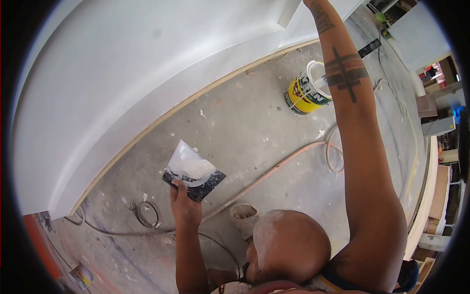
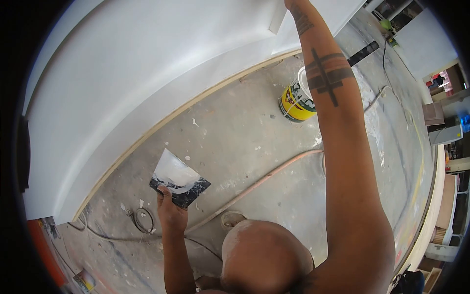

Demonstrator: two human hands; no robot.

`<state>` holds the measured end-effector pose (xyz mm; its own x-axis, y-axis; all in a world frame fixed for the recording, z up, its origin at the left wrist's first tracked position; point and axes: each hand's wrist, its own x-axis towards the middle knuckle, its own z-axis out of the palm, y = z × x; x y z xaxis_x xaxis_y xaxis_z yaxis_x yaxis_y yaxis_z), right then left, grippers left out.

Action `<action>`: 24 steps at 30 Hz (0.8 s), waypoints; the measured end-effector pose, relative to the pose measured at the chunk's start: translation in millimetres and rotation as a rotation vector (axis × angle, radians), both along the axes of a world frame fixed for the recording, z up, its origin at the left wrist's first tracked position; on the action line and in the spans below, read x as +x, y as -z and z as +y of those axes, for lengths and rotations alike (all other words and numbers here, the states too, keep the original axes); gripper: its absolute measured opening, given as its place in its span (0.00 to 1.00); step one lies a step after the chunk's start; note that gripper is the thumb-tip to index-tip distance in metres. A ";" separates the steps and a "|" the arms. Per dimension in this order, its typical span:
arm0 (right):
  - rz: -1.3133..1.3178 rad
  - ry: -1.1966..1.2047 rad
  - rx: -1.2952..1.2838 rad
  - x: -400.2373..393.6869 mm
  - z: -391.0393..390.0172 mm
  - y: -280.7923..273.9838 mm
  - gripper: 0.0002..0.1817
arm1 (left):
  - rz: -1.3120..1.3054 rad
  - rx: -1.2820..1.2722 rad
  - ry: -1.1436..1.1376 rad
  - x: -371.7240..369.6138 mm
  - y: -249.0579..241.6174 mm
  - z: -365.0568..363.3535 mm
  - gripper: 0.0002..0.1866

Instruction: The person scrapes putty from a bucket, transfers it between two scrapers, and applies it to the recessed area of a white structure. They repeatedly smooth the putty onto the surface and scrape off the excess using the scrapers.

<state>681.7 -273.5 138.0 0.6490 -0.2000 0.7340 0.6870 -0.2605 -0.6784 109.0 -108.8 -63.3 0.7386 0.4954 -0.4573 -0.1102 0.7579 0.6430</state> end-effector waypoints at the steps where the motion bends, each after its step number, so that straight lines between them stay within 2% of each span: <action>1: 0.191 -0.098 0.043 -23.6 4.0 -9.4 0.20 | 0.012 -0.005 0.004 -1.1 0.4 0.1 0.24; 2: 0.380 -0.197 0.086 -34.8 7.1 -16.3 0.20 | 0.003 -0.001 0.000 -2.1 1.4 0.0 0.24; 5: 0.499 -0.350 0.049 0.4 -1.3 -18.4 0.19 | -0.018 0.004 0.020 -6.7 3.3 2.9 0.24; 6: 0.496 -0.355 0.051 5.1 1.5 -18.0 0.19 | -0.022 -0.005 0.018 -6.8 3.8 3.7 0.24; 8: 0.559 -0.169 0.152 -2.5 9.8 -17.3 0.15 | -0.025 -0.017 0.013 -9.3 5.2 4.7 0.24; 12: 0.584 -0.189 0.165 -7.5 13.7 -17.8 0.14 | -0.080 -0.033 0.025 -9.1 3.1 9.8 0.25; 14: 0.585 -0.308 0.067 22.1 3.5 -3.3 0.14 | -0.101 -0.037 0.030 -12.4 4.9 10.7 0.25; 17: 0.465 -0.443 0.096 14.9 15.2 7.4 0.16 | -0.099 -0.099 0.008 -14.6 6.8 13.0 0.25; 18: 0.466 -0.443 0.094 9.4 19.3 8.7 0.16 | -0.125 -0.122 0.017 -16.3 6.5 14.1 0.25; 20: 0.430 -0.288 0.107 -38.8 44.5 -5.0 0.19 | -0.157 -0.148 0.019 -17.1 7.0 16.5 0.25; 24: 0.458 -0.333 0.087 -61.8 68.7 -2.6 0.21 | -0.209 -0.208 0.029 -22.1 9.1 21.4 0.25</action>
